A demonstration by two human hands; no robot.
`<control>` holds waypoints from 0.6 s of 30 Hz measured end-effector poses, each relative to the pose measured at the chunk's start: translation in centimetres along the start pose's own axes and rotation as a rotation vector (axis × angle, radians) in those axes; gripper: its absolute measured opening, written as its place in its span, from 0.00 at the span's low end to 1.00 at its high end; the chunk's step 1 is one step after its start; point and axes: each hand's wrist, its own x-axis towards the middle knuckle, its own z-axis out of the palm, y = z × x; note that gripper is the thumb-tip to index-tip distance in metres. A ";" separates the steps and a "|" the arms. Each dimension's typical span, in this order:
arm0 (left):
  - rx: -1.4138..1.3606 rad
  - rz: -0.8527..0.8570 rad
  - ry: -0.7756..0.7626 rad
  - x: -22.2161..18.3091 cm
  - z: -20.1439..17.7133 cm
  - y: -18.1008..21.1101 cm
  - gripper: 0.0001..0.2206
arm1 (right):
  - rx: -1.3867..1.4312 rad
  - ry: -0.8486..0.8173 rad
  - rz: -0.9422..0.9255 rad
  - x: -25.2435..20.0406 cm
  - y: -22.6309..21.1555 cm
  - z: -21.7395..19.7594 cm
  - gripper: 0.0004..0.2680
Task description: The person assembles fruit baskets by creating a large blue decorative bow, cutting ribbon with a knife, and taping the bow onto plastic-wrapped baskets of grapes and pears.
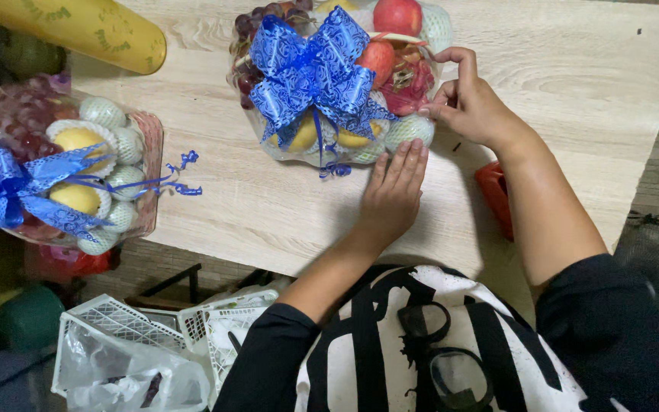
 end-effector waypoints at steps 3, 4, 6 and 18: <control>-0.005 0.001 0.009 -0.1 0.2 0.1 0.27 | -0.165 0.096 0.113 0.3 0.8 -0.3 0.25; -0.027 -0.003 -0.004 0.0 0.2 0.1 0.28 | -0.140 0.114 0.151 0.5 1.6 -0.5 0.26; -0.052 -0.007 -0.017 0.0 0.2 0.1 0.28 | -0.115 0.130 0.191 0.7 3.1 -1.3 0.27; -0.108 0.024 0.049 -0.3 2.8 0.3 0.37 | -0.304 0.480 0.249 -1.8 10.7 1.8 0.15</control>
